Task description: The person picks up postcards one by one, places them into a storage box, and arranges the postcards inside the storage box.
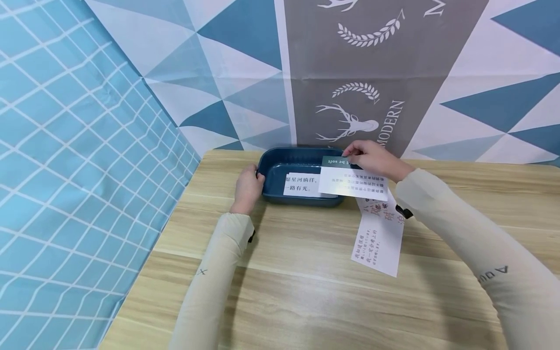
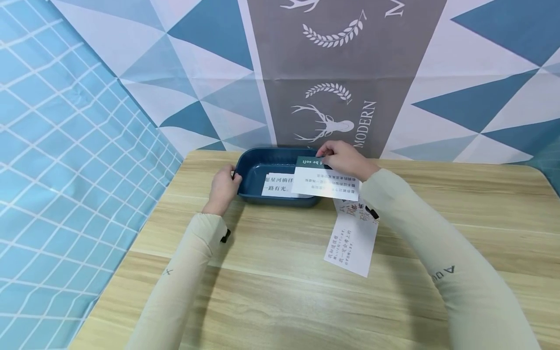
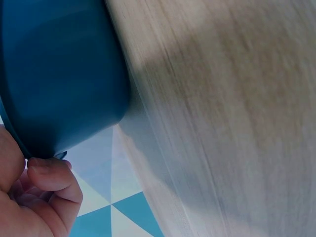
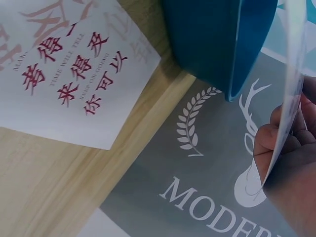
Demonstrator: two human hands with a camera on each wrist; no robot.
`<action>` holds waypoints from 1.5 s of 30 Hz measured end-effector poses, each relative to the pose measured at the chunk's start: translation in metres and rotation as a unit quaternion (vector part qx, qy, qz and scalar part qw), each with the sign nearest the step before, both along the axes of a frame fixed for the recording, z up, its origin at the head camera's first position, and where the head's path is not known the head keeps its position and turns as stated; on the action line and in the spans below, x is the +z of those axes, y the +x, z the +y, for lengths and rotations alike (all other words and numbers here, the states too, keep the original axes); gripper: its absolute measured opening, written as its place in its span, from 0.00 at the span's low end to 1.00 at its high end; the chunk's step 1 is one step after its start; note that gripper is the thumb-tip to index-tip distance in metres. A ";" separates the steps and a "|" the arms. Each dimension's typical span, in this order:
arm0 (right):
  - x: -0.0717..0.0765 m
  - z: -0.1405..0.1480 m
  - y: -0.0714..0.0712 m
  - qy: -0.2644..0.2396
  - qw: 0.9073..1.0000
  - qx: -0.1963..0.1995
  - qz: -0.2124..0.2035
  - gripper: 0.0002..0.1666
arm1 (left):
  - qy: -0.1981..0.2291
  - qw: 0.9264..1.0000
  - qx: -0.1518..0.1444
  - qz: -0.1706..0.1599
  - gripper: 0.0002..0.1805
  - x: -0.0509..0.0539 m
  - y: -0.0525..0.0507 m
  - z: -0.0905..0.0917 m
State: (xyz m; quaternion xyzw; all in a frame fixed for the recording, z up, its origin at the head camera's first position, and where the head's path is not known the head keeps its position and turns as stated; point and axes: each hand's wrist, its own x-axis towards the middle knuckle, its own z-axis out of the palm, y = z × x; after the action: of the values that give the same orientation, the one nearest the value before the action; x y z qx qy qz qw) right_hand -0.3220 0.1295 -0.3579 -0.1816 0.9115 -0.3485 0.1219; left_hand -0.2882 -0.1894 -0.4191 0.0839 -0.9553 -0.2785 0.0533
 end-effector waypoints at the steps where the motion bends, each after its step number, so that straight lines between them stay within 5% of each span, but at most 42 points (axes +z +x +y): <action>1: 0.000 -0.001 -0.001 0.001 1.000 0.002 0.002 0.16 | 0.000 1.000 0.000 0.001 0.13 0.000 0.000 0.000; 45: 0.001 -0.053 -0.021 0.004 1.000 0.027 0.014 0.16 | -0.007 1.000 0.004 0.003 0.14 -0.002 -0.001 0.000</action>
State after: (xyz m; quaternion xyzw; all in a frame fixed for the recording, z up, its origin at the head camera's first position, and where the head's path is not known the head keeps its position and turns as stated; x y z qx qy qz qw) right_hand -0.3431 0.0762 -0.3571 -0.2105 0.9092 -0.3388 0.1196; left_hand -0.2897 -0.1890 -0.4207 0.0867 -0.9566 -0.2723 0.0577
